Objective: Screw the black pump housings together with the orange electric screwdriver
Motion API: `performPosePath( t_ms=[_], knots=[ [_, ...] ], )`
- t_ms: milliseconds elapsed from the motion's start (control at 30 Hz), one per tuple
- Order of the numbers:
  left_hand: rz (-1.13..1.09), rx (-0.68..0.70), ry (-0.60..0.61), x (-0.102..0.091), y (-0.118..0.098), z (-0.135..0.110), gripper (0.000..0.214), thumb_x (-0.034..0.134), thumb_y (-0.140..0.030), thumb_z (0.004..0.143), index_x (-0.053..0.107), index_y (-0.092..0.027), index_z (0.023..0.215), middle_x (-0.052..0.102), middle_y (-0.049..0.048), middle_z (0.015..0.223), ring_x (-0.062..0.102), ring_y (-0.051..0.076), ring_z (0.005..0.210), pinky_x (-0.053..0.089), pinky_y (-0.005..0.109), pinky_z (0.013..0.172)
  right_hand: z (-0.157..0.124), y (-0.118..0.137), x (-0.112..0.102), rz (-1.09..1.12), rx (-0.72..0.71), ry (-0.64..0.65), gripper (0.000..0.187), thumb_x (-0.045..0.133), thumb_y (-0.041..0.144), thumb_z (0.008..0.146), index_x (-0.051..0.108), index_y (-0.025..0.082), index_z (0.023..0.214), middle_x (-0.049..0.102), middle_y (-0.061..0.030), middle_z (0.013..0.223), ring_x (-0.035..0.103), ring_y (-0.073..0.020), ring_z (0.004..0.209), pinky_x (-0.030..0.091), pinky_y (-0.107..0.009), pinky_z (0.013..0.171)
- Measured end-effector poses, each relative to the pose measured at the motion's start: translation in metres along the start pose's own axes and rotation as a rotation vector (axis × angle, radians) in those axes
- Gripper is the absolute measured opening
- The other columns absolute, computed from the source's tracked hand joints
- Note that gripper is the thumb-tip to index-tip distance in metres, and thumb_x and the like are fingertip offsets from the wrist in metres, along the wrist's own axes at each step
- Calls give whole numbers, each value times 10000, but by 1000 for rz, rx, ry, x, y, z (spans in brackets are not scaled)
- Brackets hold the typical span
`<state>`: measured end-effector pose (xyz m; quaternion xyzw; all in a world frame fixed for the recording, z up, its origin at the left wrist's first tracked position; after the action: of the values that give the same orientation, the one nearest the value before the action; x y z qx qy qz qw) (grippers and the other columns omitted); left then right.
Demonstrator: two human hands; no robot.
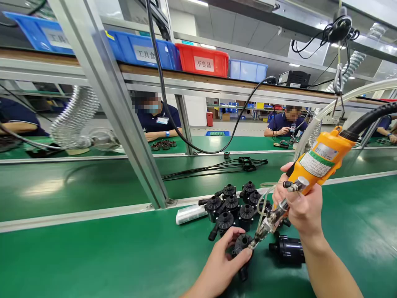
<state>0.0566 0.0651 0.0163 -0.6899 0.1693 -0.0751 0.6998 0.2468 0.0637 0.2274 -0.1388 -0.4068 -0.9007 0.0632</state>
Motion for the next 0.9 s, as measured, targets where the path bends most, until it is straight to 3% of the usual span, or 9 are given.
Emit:
performPosePath(
  t_ms=[300, 567, 733, 900],
  knots=[
    [-43, 11, -10, 2, 0, 0, 363, 755, -430, 881, 622, -208, 1136, 661, 39, 1010, 574, 228, 940, 485, 270, 743, -4, -3, 5, -38, -12, 3, 462, 874, 366, 763, 607, 225, 1113, 517, 40, 757, 459, -84, 556, 439, -242, 508],
    [-82, 48, -39, 0, 3, 0, 430, 805, -422, 847, 664, -200, 1187, 721, 56, 1079, 634, 287, 1078, 522, 350, 945, -3, -5, 47, -177, 15, 47, 386, 841, 345, 654, 551, 232, 882, 473, 65, 628, 409, -87, 509, 424, -232, 456],
    [-82, 65, -38, 1, -2, 0, 431, 797, -433, 860, 662, -199, 1196, 715, 51, 1065, 626, 291, 1089, 507, 374, 992, -6, -12, 51, -167, 49, 56, 379, 813, 352, 657, 531, 236, 881, 456, 81, 583, 412, -94, 499, 428, -237, 461],
    [-51, 77, -54, -1, 5, -1, 413, 767, -463, 892, 638, -198, 1182, 689, 53, 1087, 603, 257, 1031, 510, 333, 904, -5, -22, 46, -171, 94, 51, 427, 843, 339, 652, 542, 224, 932, 484, 81, 605, 437, -92, 498, 437, -231, 474]
  ],
)
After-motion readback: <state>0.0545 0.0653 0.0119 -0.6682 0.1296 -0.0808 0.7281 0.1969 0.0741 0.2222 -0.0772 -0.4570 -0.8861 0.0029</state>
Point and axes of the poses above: each hand's wrist, its own z-axis towards the middle knuckle, its own x-axis out of the palm, y = z × x, the point moved 9 cm from there along z, towards the middle knuckle
